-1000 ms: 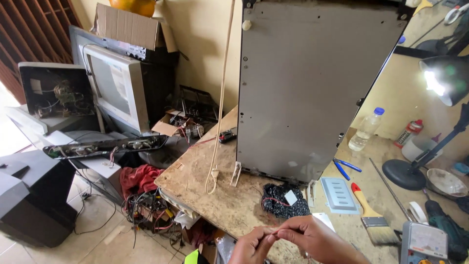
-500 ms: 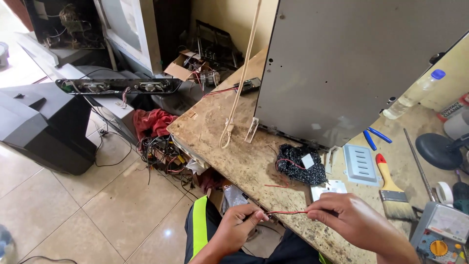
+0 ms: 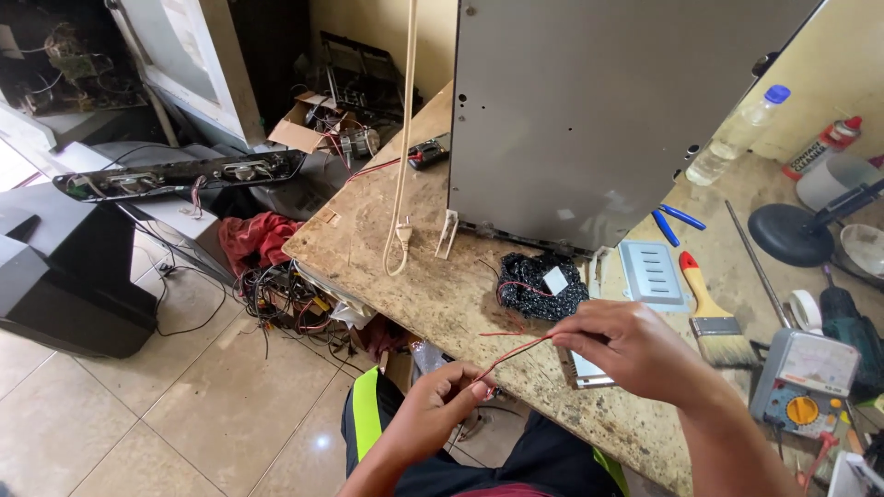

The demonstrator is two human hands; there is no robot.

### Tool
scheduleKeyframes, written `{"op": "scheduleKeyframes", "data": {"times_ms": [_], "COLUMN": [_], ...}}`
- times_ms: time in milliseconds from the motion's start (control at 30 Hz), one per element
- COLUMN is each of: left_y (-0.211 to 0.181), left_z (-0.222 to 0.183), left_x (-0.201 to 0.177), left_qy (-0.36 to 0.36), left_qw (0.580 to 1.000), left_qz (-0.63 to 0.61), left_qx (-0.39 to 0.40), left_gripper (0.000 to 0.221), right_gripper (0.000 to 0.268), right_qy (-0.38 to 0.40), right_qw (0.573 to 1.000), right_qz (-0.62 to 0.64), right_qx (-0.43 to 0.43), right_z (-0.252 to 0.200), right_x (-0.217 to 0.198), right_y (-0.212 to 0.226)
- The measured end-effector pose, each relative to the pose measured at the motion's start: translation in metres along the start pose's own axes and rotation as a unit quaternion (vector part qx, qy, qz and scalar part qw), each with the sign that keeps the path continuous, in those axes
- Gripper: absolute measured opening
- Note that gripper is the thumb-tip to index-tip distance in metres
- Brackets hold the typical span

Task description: Preparing electronic components for a water dispenser repair by unwrapping them and stripping wires at a workbench.

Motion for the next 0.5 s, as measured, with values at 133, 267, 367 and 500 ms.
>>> {"op": "scheduleKeyframes", "data": {"times_ms": [133, 267, 367, 500], "left_y": [-0.038, -0.069, -0.088, -0.091], "left_z": [0.018, 0.028, 0.026, 0.018], "left_x": [0.012, 0.014, 0.015, 0.017], "left_qy": [0.009, -0.063, -0.096, -0.102], "left_qw": [0.996, 0.992, 0.985, 0.991], "left_qz": [0.028, 0.02, 0.036, 0.018], "left_qx": [0.08, 0.108, 0.136, 0.088], "left_gripper": [0.028, 0.03, 0.026, 0.025], "right_gripper": [0.019, 0.016, 0.013, 0.016], "right_qy": [0.03, -0.024, -0.077, -0.096], "right_qw": [0.999, 0.999, 0.995, 0.992], "right_qz": [0.023, 0.031, 0.057, 0.058], "right_qx": [-0.004, -0.014, 0.028, 0.054], "right_z": [0.018, 0.024, 0.015, -0.003], "right_x": [0.008, -0.007, -0.029, -0.044], "right_y": [0.014, 0.009, -0.008, -0.024]}}
Point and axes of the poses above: each hand's wrist, its own z-axis towards the middle knuckle, its own x-axis out of the palm, y = z × x, the point moved 6 cm from there along z, towards the middle knuckle, and after that the axes turned 1 degree about -z, right-handed, at the moved point
